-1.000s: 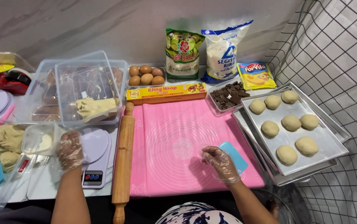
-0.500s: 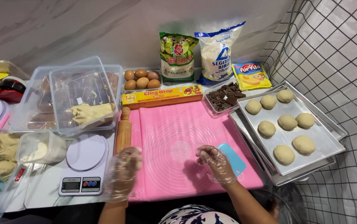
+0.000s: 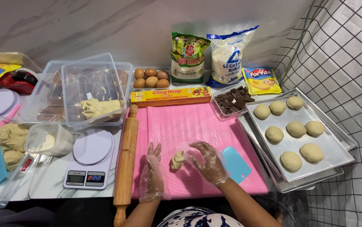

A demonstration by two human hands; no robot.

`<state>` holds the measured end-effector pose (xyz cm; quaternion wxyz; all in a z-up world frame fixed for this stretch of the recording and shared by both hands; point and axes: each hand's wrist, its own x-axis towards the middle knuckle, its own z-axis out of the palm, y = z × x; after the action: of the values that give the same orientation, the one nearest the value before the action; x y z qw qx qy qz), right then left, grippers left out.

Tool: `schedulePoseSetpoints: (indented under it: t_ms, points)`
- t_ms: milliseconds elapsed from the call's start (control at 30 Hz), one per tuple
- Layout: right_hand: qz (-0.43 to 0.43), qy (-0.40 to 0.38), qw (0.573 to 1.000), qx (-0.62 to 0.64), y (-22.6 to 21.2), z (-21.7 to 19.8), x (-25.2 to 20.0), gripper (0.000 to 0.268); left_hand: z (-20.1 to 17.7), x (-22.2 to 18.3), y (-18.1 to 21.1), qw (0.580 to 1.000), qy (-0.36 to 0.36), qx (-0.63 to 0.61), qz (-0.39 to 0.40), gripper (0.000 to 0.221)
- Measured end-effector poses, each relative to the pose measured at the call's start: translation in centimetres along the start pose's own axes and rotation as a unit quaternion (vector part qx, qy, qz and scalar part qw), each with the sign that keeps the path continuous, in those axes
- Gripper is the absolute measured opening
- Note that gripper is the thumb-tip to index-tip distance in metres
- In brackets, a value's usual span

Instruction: Rolling out and shaping individual portions of dough using hands and a rolling pin before placing them on a baking tray.

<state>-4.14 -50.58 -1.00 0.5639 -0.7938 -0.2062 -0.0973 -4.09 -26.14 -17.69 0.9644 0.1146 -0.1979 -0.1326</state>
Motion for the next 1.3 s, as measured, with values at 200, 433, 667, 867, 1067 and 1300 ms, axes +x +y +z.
schedulePoseSetpoints:
  t_ms: [200,433,667,867,1067,1300]
  points:
    - [-0.152,-0.212,0.856,-0.447,3.9,7.1,-0.7,0.048,6.6,0.4,0.4,0.920,-0.114,-0.369,-0.066,0.051]
    - [-0.046,-0.394,0.680,-0.617,1.2,9.2,0.2,0.052,7.2,0.5,1.5,0.891,-0.085,-0.382,-0.231,0.086]
    - [0.171,-0.068,0.960,-0.212,10.8,8.3,1.7,0.039,8.9,0.3,1.1,0.908,-0.129,-0.360,-0.174,0.055]
    - [0.069,-0.183,0.981,0.013,-5.0,1.4,4.5,0.027,6.7,-0.4,0.5,0.860,-0.078,-0.467,-0.192,0.051]
    - [-0.097,-0.072,0.986,-0.115,2.1,-0.6,0.0,0.022,7.1,-0.7,-0.1,0.859,-0.141,-0.459,-0.180,0.065]
    - [-0.079,-0.162,0.904,-0.387,8.0,3.9,0.8,0.046,13.0,1.5,0.4,0.885,-0.253,-0.340,-0.191,0.066]
